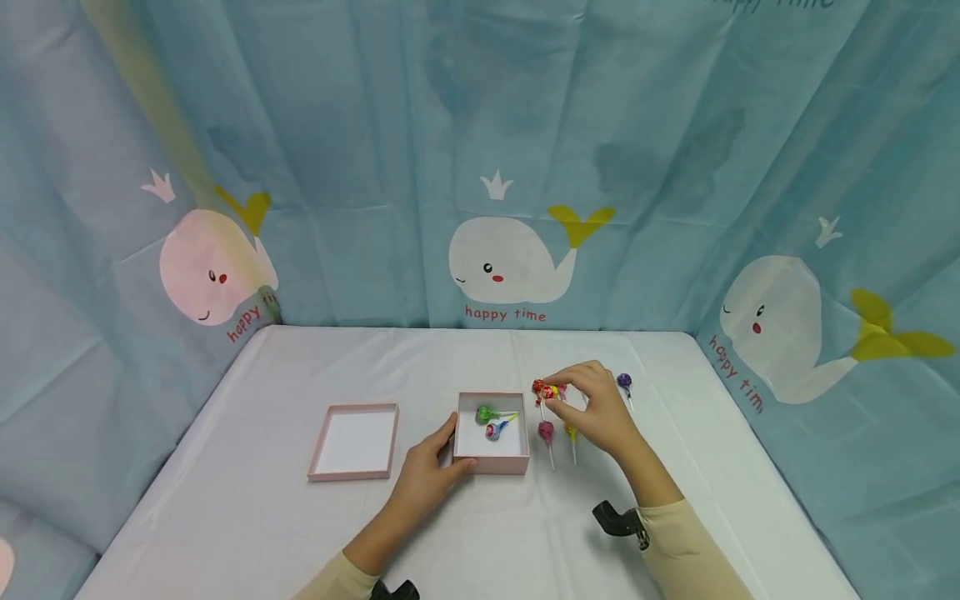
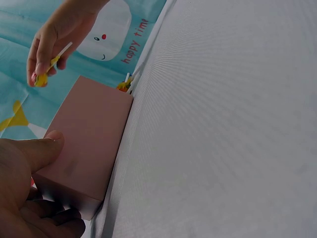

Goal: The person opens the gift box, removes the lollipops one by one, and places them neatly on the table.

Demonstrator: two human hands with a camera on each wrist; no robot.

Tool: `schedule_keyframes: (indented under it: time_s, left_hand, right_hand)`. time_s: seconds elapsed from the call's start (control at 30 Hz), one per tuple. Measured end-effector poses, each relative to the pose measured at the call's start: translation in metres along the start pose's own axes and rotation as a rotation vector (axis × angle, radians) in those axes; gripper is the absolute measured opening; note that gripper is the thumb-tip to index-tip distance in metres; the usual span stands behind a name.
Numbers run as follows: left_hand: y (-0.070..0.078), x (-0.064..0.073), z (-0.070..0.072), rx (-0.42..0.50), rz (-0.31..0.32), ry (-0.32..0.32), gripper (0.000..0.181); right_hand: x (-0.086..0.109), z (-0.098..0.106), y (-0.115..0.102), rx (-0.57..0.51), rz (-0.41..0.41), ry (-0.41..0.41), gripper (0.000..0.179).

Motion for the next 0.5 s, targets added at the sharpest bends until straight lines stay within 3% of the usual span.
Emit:
schedule_keyframes:
  time_s: [0.27, 0.5]
  left_hand:
    - [0.000, -0.001, 0.000, 0.016, 0.004, -0.002, 0.087]
    - [-0.001, -0.001, 0.000, 0.019, -0.006, 0.001, 0.086]
  right_hand:
    - [0.009, 0.026, 0.026, 0.015, -0.078, 0.064, 0.028]
    - [0.013, 0.040, 0.052, 0.012, -0.209, 0.075, 0.028]
Point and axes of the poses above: each hand's wrist, its own x-axis away from the middle knuckle, its own z-axis out of the back of the hand, y = z × x, the point moved 5 cm from there along -x, towards the middle knuckle, and after that the axes turned 15 degrees about -z, right-handed, at the moved point
